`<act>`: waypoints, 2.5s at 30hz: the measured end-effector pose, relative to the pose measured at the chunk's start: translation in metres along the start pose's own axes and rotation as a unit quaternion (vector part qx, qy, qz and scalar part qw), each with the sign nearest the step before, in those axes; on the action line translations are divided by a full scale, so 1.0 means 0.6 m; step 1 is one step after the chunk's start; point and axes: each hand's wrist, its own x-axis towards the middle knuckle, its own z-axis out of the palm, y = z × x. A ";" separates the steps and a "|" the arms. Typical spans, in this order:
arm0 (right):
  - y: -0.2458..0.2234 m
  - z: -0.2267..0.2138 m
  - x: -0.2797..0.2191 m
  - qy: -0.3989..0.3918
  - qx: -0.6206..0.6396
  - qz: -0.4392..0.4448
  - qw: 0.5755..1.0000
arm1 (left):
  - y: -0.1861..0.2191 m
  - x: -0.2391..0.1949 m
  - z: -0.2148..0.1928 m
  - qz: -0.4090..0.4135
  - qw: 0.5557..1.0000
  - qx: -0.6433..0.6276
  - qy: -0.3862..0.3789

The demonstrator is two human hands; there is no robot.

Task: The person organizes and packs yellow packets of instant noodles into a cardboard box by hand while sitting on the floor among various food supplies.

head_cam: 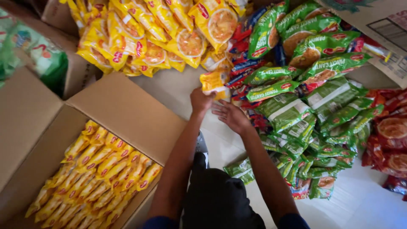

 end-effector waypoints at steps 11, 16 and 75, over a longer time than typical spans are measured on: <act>-0.043 0.075 -0.080 0.046 -0.350 -0.199 0.914 | 0.190 -0.084 -0.097 -0.017 0.989 0.147 0.028; -0.116 0.001 -0.009 0.131 -0.515 -0.460 0.711 | 0.173 -0.114 -0.159 0.068 0.971 0.225 0.053; 0.135 0.645 -0.082 -0.355 -0.917 -0.158 0.086 | -0.059 -0.453 -0.573 0.058 0.988 0.145 -0.012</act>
